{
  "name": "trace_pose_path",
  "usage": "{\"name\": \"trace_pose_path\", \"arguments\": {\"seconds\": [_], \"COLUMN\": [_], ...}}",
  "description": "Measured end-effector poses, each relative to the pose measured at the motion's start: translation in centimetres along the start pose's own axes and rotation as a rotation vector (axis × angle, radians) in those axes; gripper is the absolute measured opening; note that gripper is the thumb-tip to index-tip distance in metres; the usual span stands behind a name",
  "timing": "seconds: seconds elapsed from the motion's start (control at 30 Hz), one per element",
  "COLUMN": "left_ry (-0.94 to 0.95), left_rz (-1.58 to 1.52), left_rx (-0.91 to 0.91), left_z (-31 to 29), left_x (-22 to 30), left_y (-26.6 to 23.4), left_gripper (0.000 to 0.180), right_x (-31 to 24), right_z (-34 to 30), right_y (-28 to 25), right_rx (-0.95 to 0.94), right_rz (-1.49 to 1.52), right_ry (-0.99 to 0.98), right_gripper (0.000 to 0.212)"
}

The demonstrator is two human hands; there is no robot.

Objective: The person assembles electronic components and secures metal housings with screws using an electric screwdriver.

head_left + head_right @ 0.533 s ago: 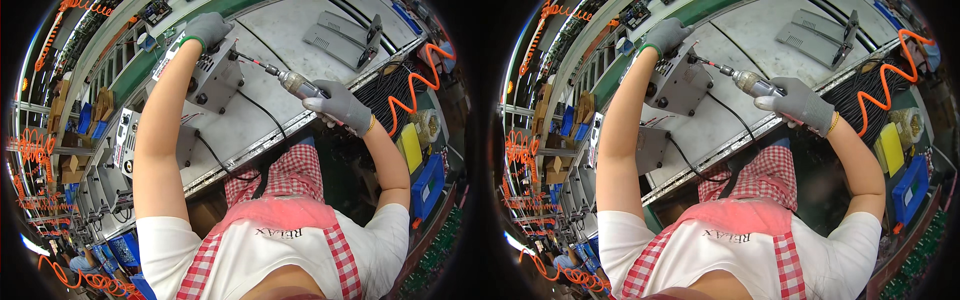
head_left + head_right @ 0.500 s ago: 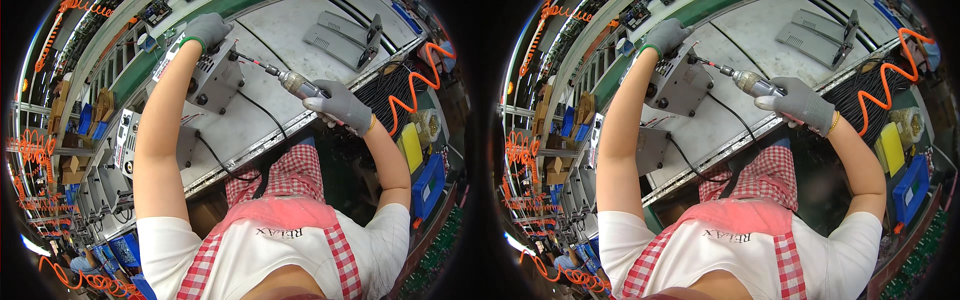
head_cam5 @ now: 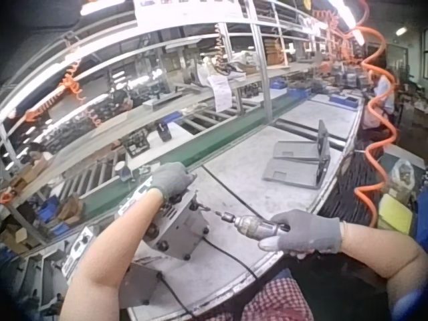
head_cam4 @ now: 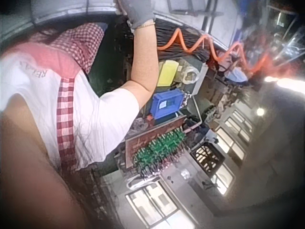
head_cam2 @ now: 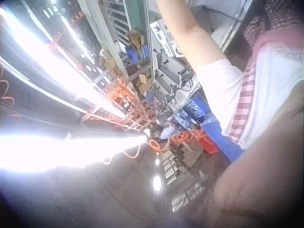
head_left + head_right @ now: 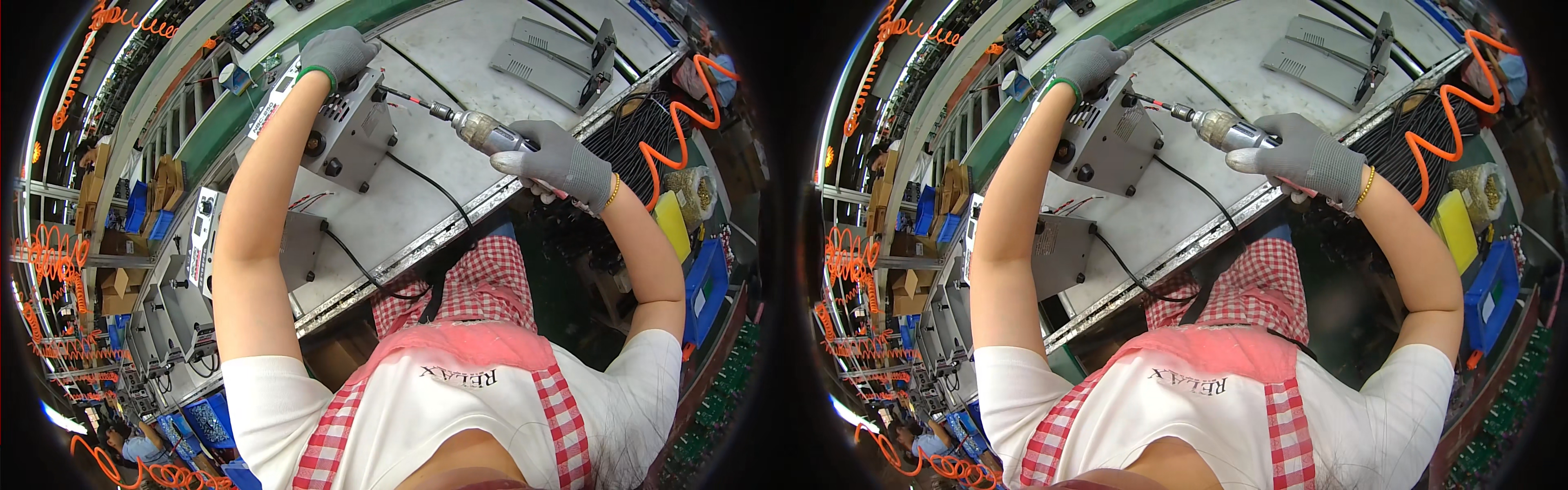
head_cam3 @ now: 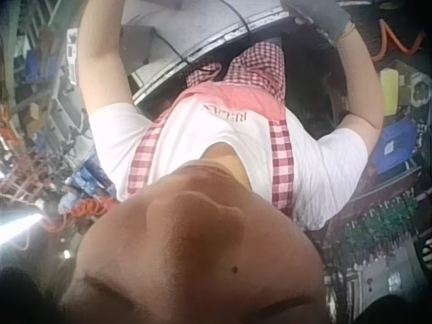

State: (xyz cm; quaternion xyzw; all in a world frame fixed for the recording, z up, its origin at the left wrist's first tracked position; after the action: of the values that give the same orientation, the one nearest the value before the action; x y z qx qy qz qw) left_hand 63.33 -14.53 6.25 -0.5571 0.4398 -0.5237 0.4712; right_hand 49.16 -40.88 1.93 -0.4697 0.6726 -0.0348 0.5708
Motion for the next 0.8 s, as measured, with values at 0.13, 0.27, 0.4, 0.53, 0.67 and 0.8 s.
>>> {"name": "trace_pose_path", "arguments": {"seconds": [0.13, 0.27, 0.4, 0.53, 0.67, 0.8], "left_ry": [-0.033, -0.028, -0.025, 0.013, -0.028, -0.031], "left_rz": [-0.019, -0.009, -0.031, -0.046, -0.069, -0.077], "left_rx": [-0.042, -0.019, -0.005, 0.056, -0.008, 0.02], "left_z": [-0.4, -0.5, -0.3, -0.3, -0.4, -0.8], "left_x": [-0.1, -0.3, -0.7, -1.0, -0.6, -0.6], "left_y": [-0.2, -0.3, -0.2, -0.3, -0.3, -0.8], "left_gripper": [0.045, 0.045, 0.045, 0.052, 0.046, 0.046], "right_x": [0.2, 0.1, 0.4, 0.3, 0.9, 0.7], "right_z": [0.3, 0.5, 0.8, 0.9, 1.0, 0.2], "right_y": [-0.1, 0.3, 0.5, 0.6, 1.2, 1.4], "right_rx": [0.022, 0.005, -0.002, 0.001, -0.01, -0.046], "right_rz": [-0.029, -0.02, -0.016, -0.006, 0.047, 0.117], "right_ry": [0.006, 0.011, 0.012, -0.022, -0.091, -0.114], "right_gripper": [0.047, 0.047, 0.045, 0.047, 0.045, 0.048]}}
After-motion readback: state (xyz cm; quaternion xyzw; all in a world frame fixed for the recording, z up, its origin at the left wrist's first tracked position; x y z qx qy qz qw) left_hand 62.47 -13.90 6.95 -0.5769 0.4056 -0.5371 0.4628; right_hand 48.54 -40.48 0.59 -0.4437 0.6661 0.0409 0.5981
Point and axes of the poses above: each hand's wrist, its own z-axis towards the middle knuckle, its own y-axis out of the palm, x = y × z, the point moved 9 cm from there along z, towards the middle knuckle, and after that the axes turned 12 degrees about -z, right-handed, at the moved point
